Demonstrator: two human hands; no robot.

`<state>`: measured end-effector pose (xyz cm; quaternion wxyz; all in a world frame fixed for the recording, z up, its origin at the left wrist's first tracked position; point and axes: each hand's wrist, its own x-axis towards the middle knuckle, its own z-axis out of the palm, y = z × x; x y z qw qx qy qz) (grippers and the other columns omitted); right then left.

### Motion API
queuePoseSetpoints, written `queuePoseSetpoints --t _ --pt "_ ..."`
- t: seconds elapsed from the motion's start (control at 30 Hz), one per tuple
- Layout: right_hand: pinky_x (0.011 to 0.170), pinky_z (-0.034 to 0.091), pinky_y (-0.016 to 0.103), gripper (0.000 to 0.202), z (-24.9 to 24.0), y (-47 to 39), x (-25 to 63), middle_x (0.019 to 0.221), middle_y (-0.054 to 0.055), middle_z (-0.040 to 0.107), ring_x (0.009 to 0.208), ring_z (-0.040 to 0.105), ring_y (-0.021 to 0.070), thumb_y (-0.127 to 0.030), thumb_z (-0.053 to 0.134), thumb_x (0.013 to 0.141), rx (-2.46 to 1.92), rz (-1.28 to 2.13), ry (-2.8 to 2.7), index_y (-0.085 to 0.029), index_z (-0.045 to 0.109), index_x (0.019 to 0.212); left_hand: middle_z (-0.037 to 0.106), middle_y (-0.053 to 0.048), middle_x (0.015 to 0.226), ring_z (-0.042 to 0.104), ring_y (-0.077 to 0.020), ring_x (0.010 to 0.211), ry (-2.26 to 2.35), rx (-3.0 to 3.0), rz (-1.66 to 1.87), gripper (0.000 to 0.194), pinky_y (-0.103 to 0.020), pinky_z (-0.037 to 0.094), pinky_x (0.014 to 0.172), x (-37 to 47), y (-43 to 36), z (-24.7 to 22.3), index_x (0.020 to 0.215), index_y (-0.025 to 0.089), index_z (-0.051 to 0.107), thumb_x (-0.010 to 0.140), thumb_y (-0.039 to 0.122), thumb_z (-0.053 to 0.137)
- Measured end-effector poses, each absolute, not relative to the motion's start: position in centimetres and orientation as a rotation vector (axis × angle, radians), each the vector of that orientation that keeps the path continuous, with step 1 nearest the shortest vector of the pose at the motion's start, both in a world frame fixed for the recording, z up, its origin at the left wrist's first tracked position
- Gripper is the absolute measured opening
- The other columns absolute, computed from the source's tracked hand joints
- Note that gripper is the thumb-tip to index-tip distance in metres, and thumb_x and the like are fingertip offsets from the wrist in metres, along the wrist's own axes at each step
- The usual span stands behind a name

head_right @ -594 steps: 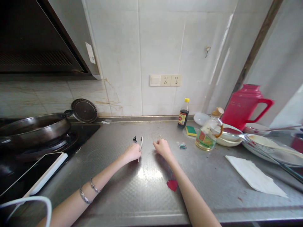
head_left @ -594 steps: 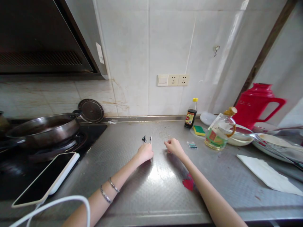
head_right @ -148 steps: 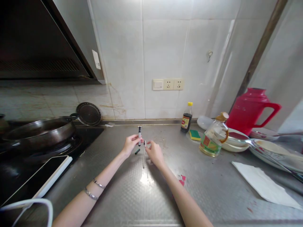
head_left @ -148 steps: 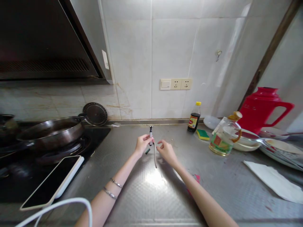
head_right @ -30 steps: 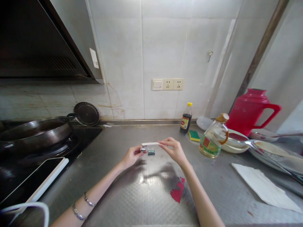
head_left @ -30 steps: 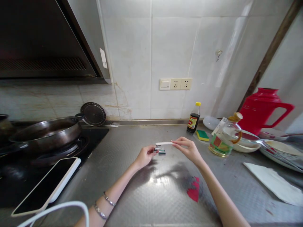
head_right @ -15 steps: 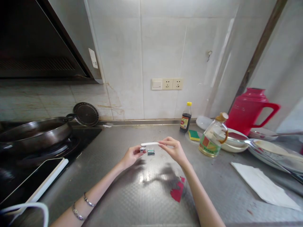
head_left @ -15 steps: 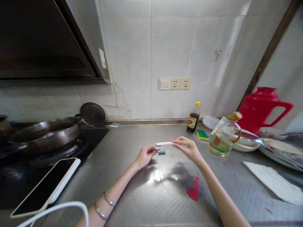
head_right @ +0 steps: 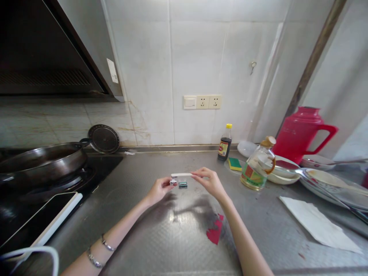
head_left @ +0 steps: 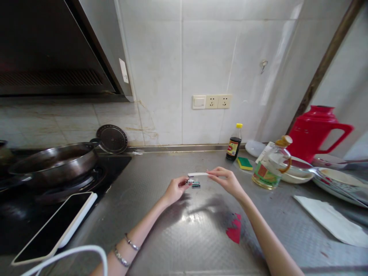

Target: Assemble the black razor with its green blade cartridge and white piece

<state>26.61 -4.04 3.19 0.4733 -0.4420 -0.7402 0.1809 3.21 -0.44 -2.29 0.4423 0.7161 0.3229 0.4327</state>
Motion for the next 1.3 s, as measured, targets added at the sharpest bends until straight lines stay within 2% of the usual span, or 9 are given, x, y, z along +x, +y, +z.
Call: queuePoseSetpoints --t 0.2,0.37,0.73,1.3 --pt "0.072 0.045 0.028 0.026 3.3 -4.1 26.6 0.084 0.006 0.066 0.08 0.06 0.0185 -0.04 0.061 0.077 -1.029 0.525 -1.806 -0.021 0.072 0.092 0.067 -0.006 0.085 0.06 -0.0169 0.082 0.815 1.766 1.066 0.023 -0.028 0.045 0.078 3.3 -0.6 -2.0 0.09 0.014 0.064 0.075 0.031 0.062" --pt "0.072 0.044 0.029 0.027 3.1 -4.0 26.8 0.083 0.006 0.065 0.078 0.06 0.0178 -0.039 0.061 0.077 -1.073 0.493 -1.766 -0.02 0.072 0.092 0.067 -0.006 0.089 0.06 -0.0168 0.085 0.793 1.758 1.087 0.021 -0.029 0.044 0.082 3.3 -0.7 -2.0 0.092 0.015 0.064 0.075 0.026 0.062" --pt "0.071 0.045 0.029 0.027 3.2 -3.9 27.1 0.082 0.006 0.066 0.076 0.059 0.0178 -0.041 0.062 0.075 -1.042 0.538 -1.737 -0.021 0.072 0.09 0.066 -0.006 0.084 0.06 -0.0171 0.084 0.809 1.757 1.074 0.014 -0.028 0.044 0.08 3.2 -0.9 -1.5 0.084 0.014 0.063 0.075 0.024 0.061" --pt "0.067 0.045 0.028 0.027 2.9 -3.7 27.5 0.082 0.007 0.067 0.077 0.06 0.0181 -0.041 0.065 0.072 -1.044 0.661 -1.794 -0.019 0.073 0.086 0.066 -0.005 0.08 0.06 -0.0161 0.079 0.826 1.77 1.084 0.017 -0.027 0.045 0.077 3.3 -1.1 -1.0 0.08 0.014 0.062 0.075 0.029 0.061"
